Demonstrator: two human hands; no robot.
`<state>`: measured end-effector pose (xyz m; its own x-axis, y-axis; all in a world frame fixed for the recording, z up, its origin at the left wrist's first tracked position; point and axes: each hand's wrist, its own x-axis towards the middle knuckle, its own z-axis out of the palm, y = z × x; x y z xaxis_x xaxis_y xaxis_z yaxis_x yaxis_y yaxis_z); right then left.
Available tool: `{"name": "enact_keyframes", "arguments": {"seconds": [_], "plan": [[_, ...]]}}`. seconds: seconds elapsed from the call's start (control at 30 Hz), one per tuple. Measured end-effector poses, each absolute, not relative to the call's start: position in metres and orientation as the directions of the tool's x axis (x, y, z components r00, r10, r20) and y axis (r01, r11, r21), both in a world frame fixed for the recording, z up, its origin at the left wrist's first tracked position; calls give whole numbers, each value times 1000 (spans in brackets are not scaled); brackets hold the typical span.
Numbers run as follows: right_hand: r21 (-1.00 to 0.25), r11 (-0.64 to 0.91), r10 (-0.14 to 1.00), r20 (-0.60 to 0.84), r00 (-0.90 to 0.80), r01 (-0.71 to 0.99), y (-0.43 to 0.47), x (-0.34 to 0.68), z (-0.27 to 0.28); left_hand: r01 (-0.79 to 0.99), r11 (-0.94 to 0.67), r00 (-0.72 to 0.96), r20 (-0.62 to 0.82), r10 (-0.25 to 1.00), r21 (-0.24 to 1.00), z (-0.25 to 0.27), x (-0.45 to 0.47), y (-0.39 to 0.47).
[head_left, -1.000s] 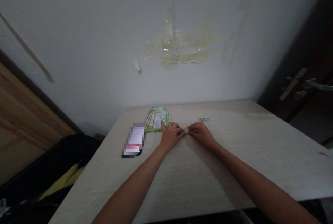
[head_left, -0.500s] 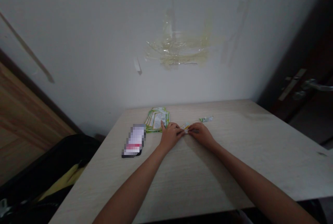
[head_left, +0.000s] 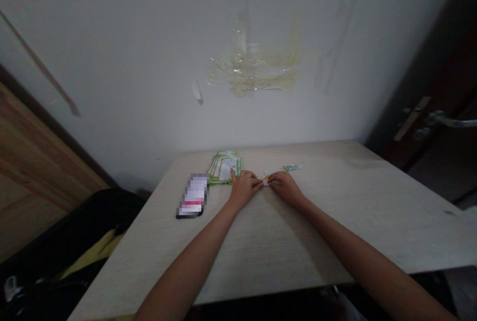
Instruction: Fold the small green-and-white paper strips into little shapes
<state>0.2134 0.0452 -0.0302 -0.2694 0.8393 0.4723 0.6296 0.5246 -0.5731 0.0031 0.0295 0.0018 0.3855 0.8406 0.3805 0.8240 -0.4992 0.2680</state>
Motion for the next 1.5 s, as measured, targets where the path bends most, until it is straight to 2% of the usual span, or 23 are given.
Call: {"name": "enact_keyframes", "arguments": {"seconds": [0.33,1.17,1.5], "plan": [[-531,477,860,448,-246,700,50,210,-29,831,-469,370,331,868,299,7,4,31],[-540,482,857,456,-242,690,50,209,-27,840,-455,330,387,861,295,3,5,34],[-534,500,853,439,-282,682,50,210,-24,835,-480,365,380,850,270,4,6,34]]}}
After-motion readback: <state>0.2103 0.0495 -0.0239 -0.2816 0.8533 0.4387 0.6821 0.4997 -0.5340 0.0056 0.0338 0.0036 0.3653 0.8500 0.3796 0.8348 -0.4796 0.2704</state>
